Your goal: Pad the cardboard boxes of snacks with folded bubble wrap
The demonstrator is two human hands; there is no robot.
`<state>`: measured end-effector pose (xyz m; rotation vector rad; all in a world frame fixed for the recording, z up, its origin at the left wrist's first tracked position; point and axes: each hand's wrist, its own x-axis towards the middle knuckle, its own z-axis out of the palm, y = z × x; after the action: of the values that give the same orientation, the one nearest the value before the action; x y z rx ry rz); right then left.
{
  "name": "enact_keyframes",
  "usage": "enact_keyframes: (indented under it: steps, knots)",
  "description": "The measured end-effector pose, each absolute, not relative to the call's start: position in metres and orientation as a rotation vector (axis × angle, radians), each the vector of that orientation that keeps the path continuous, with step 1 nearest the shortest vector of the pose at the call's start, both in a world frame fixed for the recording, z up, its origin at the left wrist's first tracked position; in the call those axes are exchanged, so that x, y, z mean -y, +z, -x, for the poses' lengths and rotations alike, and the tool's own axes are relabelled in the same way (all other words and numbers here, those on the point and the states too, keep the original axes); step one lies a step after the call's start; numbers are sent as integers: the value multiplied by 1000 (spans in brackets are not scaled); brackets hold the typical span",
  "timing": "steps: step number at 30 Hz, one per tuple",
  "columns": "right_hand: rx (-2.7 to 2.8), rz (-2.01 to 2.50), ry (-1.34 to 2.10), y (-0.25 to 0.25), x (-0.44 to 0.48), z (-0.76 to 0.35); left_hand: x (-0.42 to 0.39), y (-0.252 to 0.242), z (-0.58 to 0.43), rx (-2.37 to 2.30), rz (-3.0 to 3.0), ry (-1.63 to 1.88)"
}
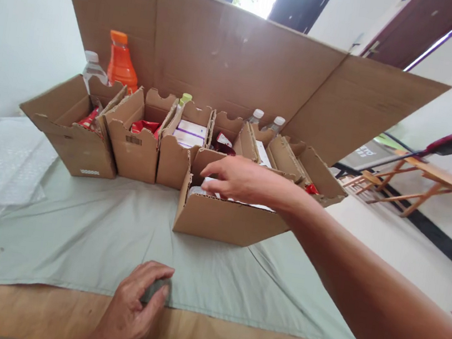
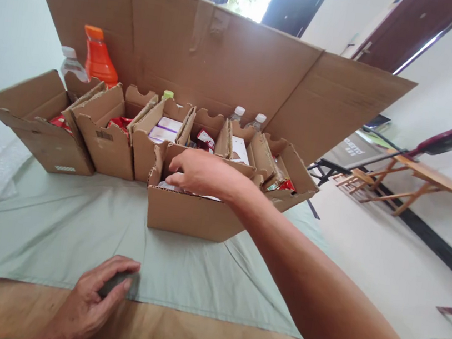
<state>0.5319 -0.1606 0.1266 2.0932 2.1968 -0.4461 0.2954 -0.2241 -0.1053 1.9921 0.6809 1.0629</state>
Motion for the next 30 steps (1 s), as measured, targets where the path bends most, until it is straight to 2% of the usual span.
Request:
enact_keyframes:
  steps: [2, 4, 6, 7, 8, 13, 15, 18, 23, 26, 30]
  knots:
    - [-2321, -2436, -270, 130, 198, -549, 223, -97, -287, -720, -1996, 1071]
    - [-2334, -2928, 59, 122, 246, -570, 219, -87, -279, -801, -1997, 1041]
    - [-2109, -3433, 461, 97, 293, -591, 211, -76, -279, -893, -1948, 913]
    - [-1933, -3643, 567, 80, 313, -600, 205, -71, -283, -924, -1896, 847]
    - [-1835, -3757, 502, 60, 327, -608, 199, -67, -290, -933, -1839, 797]
    - [-2013, -3598, -382, -25, 324, -614, 170, -58, -349, -818, -1710, 761]
    - [-2098, -3553, -509, -39, 311, -605, 169, -57, -367, -774, -1695, 772]
    - [-2068, -3595, -399, -48, 324, -588, 189, -58, -372, -744, -1694, 856]
    - [-1762, -3629, 90, -59, 411, -557, 259, -73, -330, -776, -1865, 735]
    - [-1878, -3558, 72, -51, 423, -530, 278, -80, -292, -971, -1835, 697]
    - [-2338, -3422, -86, -33, 373, -509, 258, -75, -262, -1155, -1736, 756]
